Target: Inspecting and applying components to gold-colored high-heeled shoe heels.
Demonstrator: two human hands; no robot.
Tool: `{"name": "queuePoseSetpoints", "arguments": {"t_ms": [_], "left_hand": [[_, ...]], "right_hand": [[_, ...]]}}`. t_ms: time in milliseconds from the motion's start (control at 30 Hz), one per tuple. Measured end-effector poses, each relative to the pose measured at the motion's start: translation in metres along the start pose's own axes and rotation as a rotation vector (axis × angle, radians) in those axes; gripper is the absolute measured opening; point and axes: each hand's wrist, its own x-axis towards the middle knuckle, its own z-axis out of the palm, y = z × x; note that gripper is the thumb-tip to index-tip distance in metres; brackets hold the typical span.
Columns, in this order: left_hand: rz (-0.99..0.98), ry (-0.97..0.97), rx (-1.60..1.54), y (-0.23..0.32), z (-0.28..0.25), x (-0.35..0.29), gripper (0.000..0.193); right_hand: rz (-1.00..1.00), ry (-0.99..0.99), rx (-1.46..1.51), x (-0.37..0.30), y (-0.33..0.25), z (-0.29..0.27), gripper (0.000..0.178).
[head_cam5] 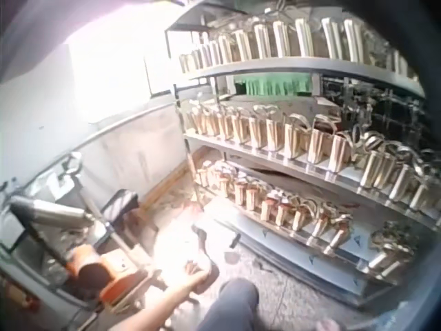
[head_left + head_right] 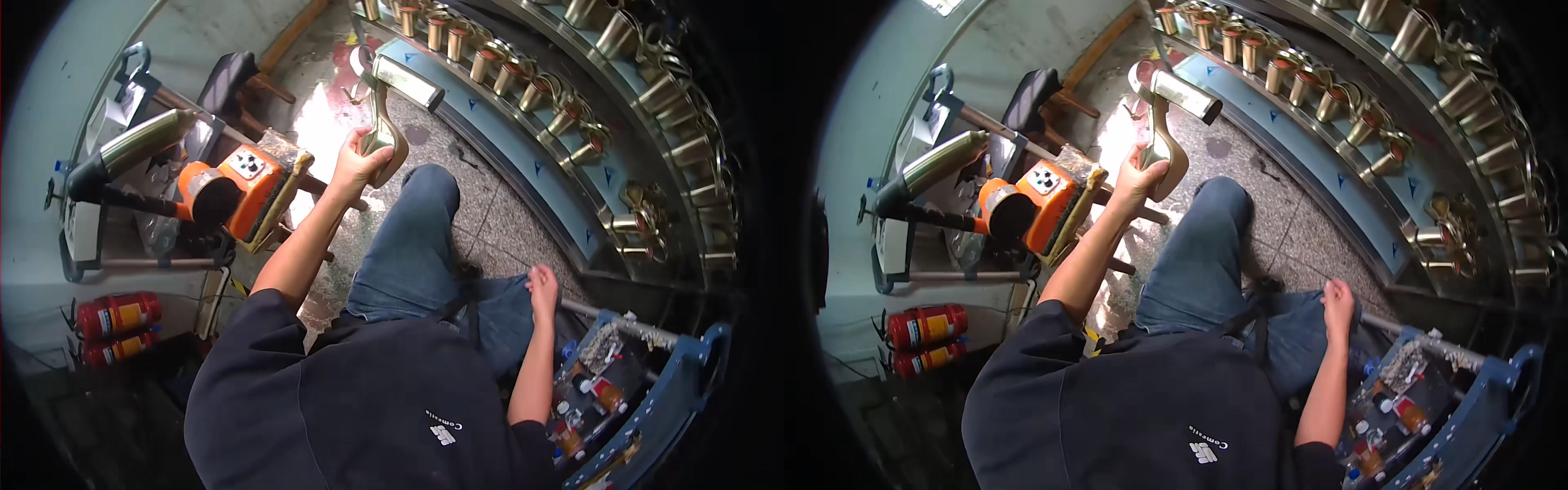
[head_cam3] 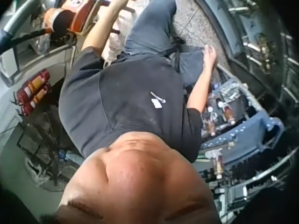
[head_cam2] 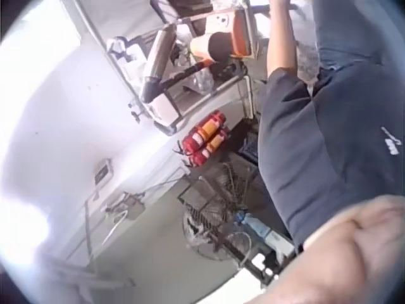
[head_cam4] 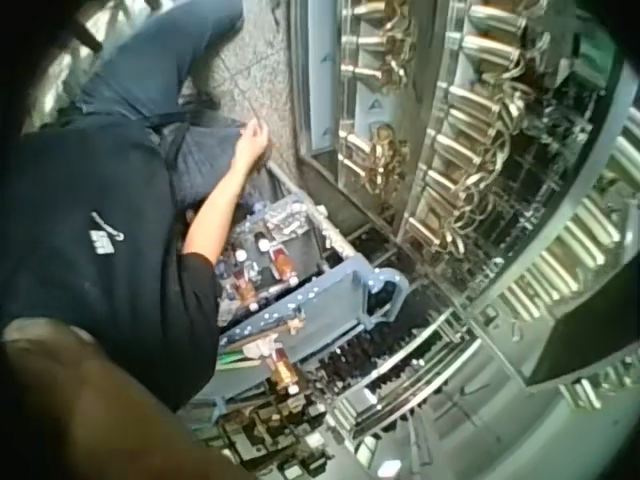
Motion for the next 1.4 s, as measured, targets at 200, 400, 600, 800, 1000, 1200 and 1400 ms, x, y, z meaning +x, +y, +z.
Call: {"name": "queuePoseSetpoints", "arguments": {"t_ms": [200, 400, 600, 800, 1000, 1200, 1400], "left_hand": [[0.230, 0.354, -0.110, 0.062, -0.108, 0.025, 0.057], [0.285, 0.374, -0.296, 0.112, -0.142, 0.016, 0.059], [0.293, 0.339, -0.427, 0.117, -0.183, 0.003, 0.063], [0.329, 0.357, -0.505, 0.119, -0.197, 0.000, 0.061], [0.352, 0.366, -0.520, 0.125, -0.201, -0.003, 0.061], [0.402, 0.414, -0.388, 0.133, -0.194, -0.010, 0.062], [0.385, 0.418, -0.325, 0.141, -0.194, -0.014, 0.063]], "right_hand": [[-0.410, -0.016, -0.575, -0.036, 0.006, 0.019, 0.028], [-0.433, 0.013, -0.739, -0.053, -0.010, 0.027, 0.026], [-0.469, -0.002, -0.749, -0.059, -0.008, 0.029, 0.028], [-0.467, 0.003, -0.759, -0.066, -0.004, 0.033, 0.028], [-0.465, -0.004, -0.763, -0.070, -0.005, 0.034, 0.028], [-0.482, 0.004, -0.775, -0.075, -0.003, 0.035, 0.028], [-0.494, 0.007, -0.772, -0.078, -0.004, 0.040, 0.027]]}}
